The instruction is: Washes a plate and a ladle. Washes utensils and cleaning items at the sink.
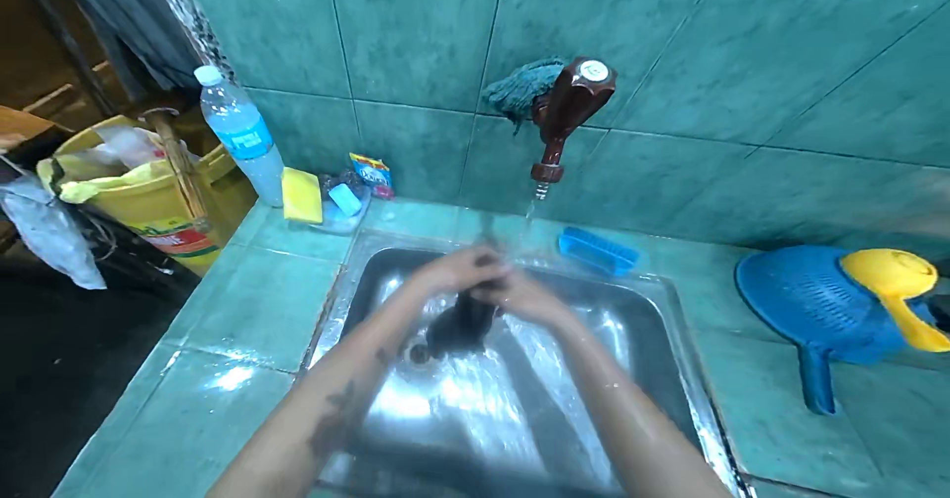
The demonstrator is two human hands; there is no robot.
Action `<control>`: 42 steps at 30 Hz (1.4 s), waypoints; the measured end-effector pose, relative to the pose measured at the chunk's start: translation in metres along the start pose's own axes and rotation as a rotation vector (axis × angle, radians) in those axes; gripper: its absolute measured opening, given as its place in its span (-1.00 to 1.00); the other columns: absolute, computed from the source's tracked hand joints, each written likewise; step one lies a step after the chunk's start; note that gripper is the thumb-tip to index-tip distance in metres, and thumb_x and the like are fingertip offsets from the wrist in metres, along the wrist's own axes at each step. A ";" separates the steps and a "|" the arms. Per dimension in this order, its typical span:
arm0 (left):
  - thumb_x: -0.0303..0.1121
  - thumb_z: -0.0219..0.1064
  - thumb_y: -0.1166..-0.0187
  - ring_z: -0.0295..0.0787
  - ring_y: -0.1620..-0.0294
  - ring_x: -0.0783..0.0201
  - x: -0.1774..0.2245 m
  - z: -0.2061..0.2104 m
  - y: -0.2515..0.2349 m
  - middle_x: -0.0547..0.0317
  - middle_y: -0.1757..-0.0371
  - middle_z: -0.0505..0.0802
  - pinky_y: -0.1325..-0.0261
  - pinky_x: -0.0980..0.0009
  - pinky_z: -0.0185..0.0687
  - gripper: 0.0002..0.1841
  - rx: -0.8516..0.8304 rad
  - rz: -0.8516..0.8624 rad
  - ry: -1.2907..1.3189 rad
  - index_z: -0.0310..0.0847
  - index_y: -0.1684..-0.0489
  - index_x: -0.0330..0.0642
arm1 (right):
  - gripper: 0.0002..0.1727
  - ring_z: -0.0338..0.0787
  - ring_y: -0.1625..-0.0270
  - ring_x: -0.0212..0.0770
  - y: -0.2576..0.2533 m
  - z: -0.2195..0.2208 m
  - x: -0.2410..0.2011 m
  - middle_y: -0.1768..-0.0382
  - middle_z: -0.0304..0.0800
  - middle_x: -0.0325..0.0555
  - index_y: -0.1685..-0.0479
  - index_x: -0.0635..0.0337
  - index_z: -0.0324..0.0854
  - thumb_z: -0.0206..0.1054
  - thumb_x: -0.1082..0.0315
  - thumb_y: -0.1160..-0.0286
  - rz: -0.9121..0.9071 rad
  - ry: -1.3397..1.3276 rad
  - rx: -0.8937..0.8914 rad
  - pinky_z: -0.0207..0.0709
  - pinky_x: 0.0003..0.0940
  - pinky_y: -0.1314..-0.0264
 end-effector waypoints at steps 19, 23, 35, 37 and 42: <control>-0.28 0.09 -0.84 0.74 -0.24 0.01 0.016 0.019 0.007 -0.18 -0.16 0.81 -0.39 -0.11 0.54 -0.66 0.197 0.033 0.014 0.68 -0.21 -0.35 | -0.50 0.67 -0.43 -0.19 0.021 -0.020 -0.001 -0.42 0.65 0.04 -0.59 0.21 0.43 0.06 0.13 -0.83 -0.306 -0.262 0.325 0.53 -0.14 -0.53; -0.32 0.05 -0.81 0.68 0.04 0.24 0.039 0.000 0.012 0.02 0.09 0.75 -0.15 0.16 0.62 -0.73 0.369 0.167 0.357 0.61 0.00 -0.33 | -0.38 0.65 -0.48 -0.25 0.027 0.006 0.027 -0.52 0.61 -0.07 -0.72 0.07 0.33 0.28 0.09 -0.72 -0.230 -0.420 0.339 0.55 -0.13 -0.54; -0.07 -0.02 -0.88 0.71 0.20 0.35 0.017 0.069 -0.004 0.17 0.18 0.78 0.10 0.32 0.69 -0.62 0.615 -0.147 1.049 0.64 -0.13 -0.13 | -0.66 0.49 0.57 -0.54 -0.002 0.021 -0.041 0.67 0.49 -0.40 0.72 0.07 0.44 0.38 0.42 -0.42 -0.438 -0.472 1.045 0.45 -0.55 0.43; -0.05 -0.02 -0.89 0.67 -0.25 0.09 0.029 0.060 -0.004 -0.08 -0.27 0.75 -0.31 0.02 0.57 -0.53 0.539 -0.238 0.759 0.55 -0.44 -0.21 | -0.78 0.56 0.49 -0.33 -0.009 0.005 -0.016 0.58 0.57 -0.18 0.58 0.25 0.55 0.38 0.44 -0.41 -0.214 -0.318 1.018 0.48 -0.29 0.34; -0.14 0.15 -0.83 0.71 -0.15 0.11 0.041 0.016 -0.005 -0.10 -0.12 0.79 -0.31 0.04 0.59 -0.63 0.350 0.043 0.251 0.66 -0.17 -0.30 | -0.36 0.67 -0.41 -0.26 0.001 -0.012 0.022 -0.40 0.71 -0.09 -0.60 0.11 0.46 -0.24 -0.11 -0.91 -0.107 -0.651 0.386 0.52 -0.15 -0.53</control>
Point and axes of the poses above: each hand's wrist, its own y-axis away from the middle knuckle, its own z-axis out of the palm, x = y × z, the point moved 1 cm from there along -y, towards the middle knuckle
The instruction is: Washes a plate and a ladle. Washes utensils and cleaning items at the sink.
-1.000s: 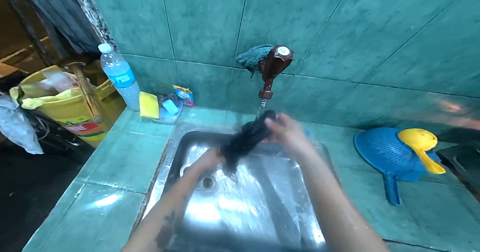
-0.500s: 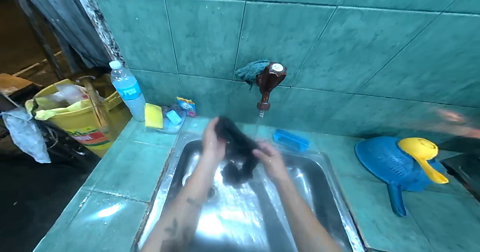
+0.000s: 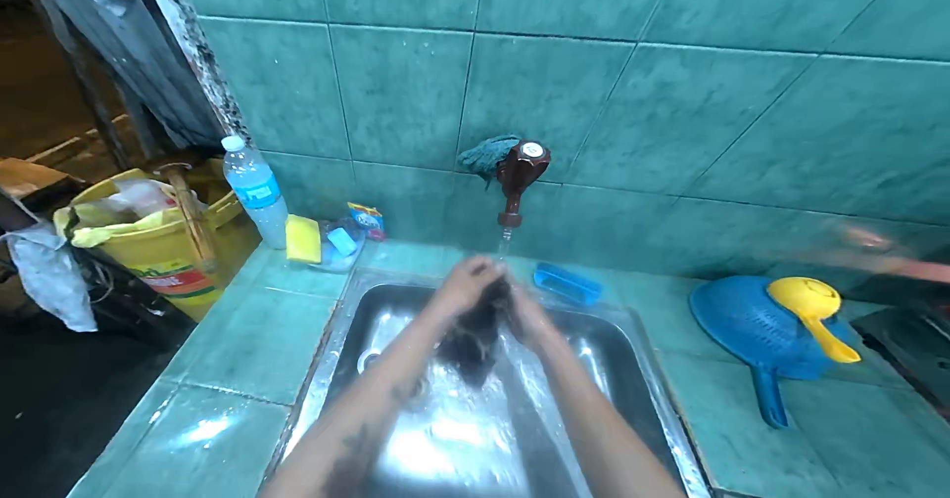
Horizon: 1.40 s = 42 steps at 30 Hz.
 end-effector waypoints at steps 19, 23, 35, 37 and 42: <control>-0.38 0.54 -0.49 0.82 -0.20 0.24 0.004 0.043 0.017 -0.09 -0.20 0.84 -0.39 0.22 0.71 -0.42 -0.149 0.220 0.162 0.47 -0.48 -0.37 | -0.82 0.82 0.28 -0.32 0.047 -0.017 -0.182 0.30 0.81 -0.19 0.03 0.09 0.61 0.09 0.31 -0.73 0.033 -0.368 0.204 0.76 -0.33 0.24; -0.34 0.39 -0.63 0.82 0.02 0.15 -0.004 0.042 0.011 -0.11 0.01 0.86 -0.20 0.10 0.71 -0.66 -0.207 0.234 -0.179 0.64 -0.25 -0.35 | -0.79 0.83 0.22 -0.39 0.069 -0.038 -0.249 0.28 0.81 -0.28 0.12 0.02 0.59 0.02 0.34 -0.77 -0.249 -0.457 0.179 0.77 -0.41 0.16; -0.56 0.40 -0.49 0.76 -0.19 -0.08 0.038 -0.011 0.010 -0.28 -0.19 0.76 -0.29 -0.10 0.65 -0.58 -0.226 -0.082 -0.383 0.53 -0.33 -0.41 | -0.17 0.75 -0.36 0.00 0.025 -0.025 -0.082 -0.36 0.71 0.16 -0.69 0.22 0.31 0.60 0.22 -0.42 -0.098 0.756 -0.327 0.59 0.04 -0.48; -0.60 0.38 -0.48 0.77 -0.16 -0.01 0.046 -0.019 0.017 -0.25 -0.18 0.78 -0.29 -0.02 0.66 -0.59 -0.192 -0.070 -0.296 0.57 -0.32 -0.42 | 0.03 0.69 -0.42 -0.22 0.019 0.000 -0.057 -0.44 0.65 0.00 -0.76 0.16 0.17 0.67 0.44 -0.16 -0.188 0.385 -0.362 0.59 -0.22 -0.52; -0.65 0.33 -0.49 0.81 -0.03 0.10 0.064 -0.057 0.047 -0.17 -0.12 0.74 -0.13 0.13 0.81 -0.64 0.003 -0.037 -0.009 0.49 -0.26 -0.42 | -0.61 0.80 0.01 -0.23 0.010 0.040 0.006 0.05 0.83 -0.05 -0.18 0.23 0.68 0.59 0.35 -0.40 0.112 0.234 -0.274 0.71 -0.17 -0.17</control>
Point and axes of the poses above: each hand's wrist, its own y-axis away from the middle knuckle, its own z-axis out of the palm, x = y × z, the point moved 1 cm from there along -y, towards the middle knuckle
